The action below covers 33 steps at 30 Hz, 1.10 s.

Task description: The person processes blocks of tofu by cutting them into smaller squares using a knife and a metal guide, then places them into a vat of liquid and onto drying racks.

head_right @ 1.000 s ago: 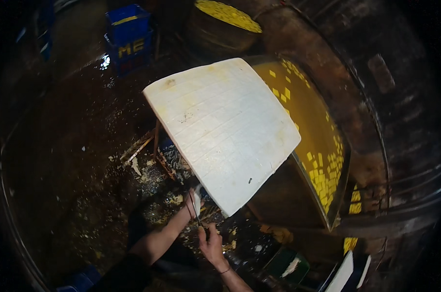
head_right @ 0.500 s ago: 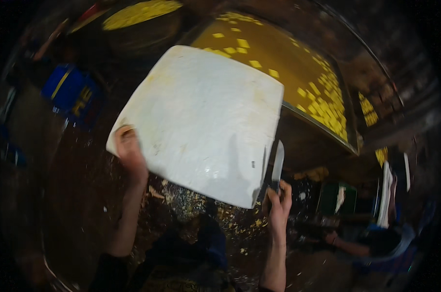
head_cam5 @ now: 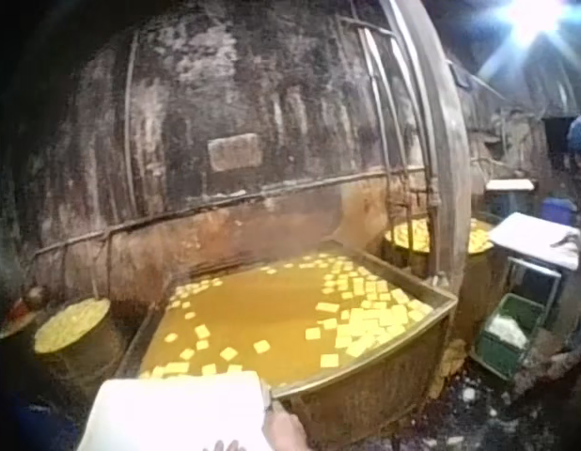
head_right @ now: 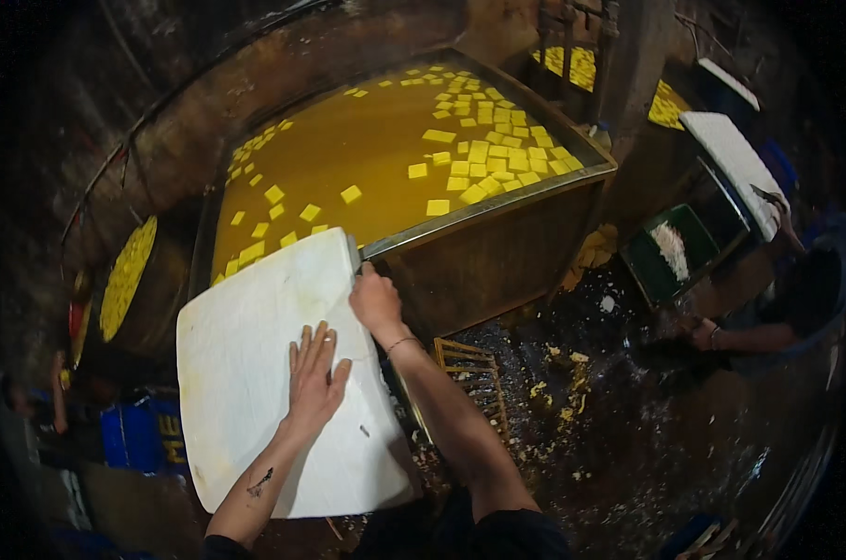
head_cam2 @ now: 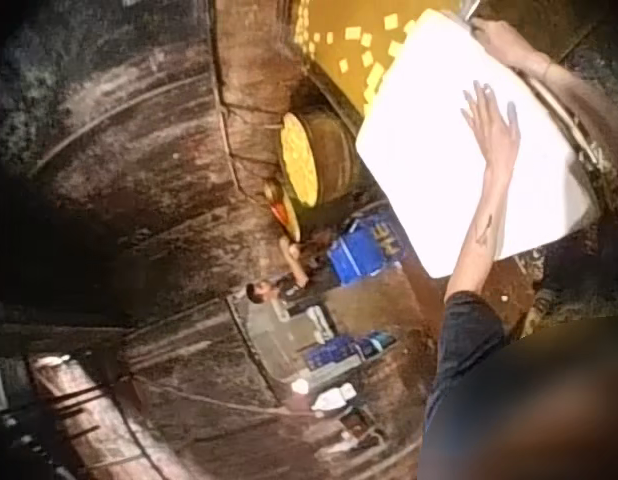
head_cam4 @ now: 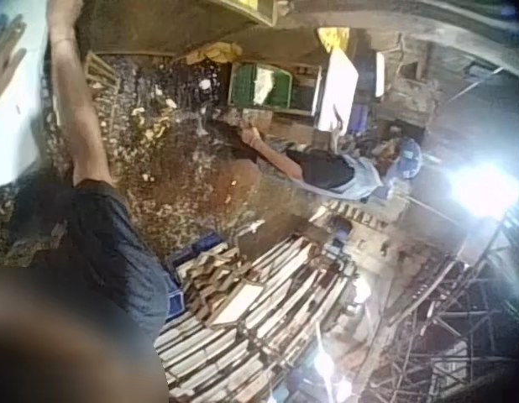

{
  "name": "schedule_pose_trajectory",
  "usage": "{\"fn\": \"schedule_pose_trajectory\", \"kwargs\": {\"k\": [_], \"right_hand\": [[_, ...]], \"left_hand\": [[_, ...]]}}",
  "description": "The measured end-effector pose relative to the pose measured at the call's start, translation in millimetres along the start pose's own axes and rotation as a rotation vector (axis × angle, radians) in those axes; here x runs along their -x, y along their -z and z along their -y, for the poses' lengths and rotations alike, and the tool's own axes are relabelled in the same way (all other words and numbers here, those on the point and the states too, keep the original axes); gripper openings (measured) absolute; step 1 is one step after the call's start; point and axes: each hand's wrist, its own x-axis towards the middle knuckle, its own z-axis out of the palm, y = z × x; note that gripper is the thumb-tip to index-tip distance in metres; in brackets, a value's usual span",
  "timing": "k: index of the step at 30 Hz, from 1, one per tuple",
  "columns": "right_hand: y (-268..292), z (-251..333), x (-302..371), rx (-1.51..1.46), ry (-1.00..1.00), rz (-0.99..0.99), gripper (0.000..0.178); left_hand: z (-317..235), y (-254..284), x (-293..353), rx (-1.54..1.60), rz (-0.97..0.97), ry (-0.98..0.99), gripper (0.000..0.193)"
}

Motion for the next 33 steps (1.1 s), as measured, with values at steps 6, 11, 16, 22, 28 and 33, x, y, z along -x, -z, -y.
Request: {"fn": "schedule_pose_trajectory", "kwargs": {"k": [6,11,16,22,28,33], "right_hand": [[-6.0,16.5,-25.3,-0.033,-0.066,0.019,0.036],[-17.6,15.3,-37.1,-0.046,-0.004,0.016,0.034],[-10.5,18.4,-35.8,0.036,0.073,0.082,0.036],[7.6,4.5,16.1,0.075,0.101,0.013,0.025],[49.8,7.1,90.2,0.032,0.031,0.210,0.030],[59.7,-11.4,148.5,-0.043,0.045,0.142,0.037]], "left_hand": [[32.6,-5.1,-98.8,0.091,-0.205,0.038,0.034],[61.8,-10.0,-194.2,0.133,-0.177,-0.021,0.033],[74.1,-19.4,-252.1,0.050,0.045,-0.238,0.032],[41.1,-0.9,-273.6,-0.296,0.641,-0.375,0.043],[30.2,-6.5,-269.0,-0.532,0.742,-0.533,0.042],[5.4,-13.6,-240.1,-0.174,1.048,-0.350,0.032]]}}
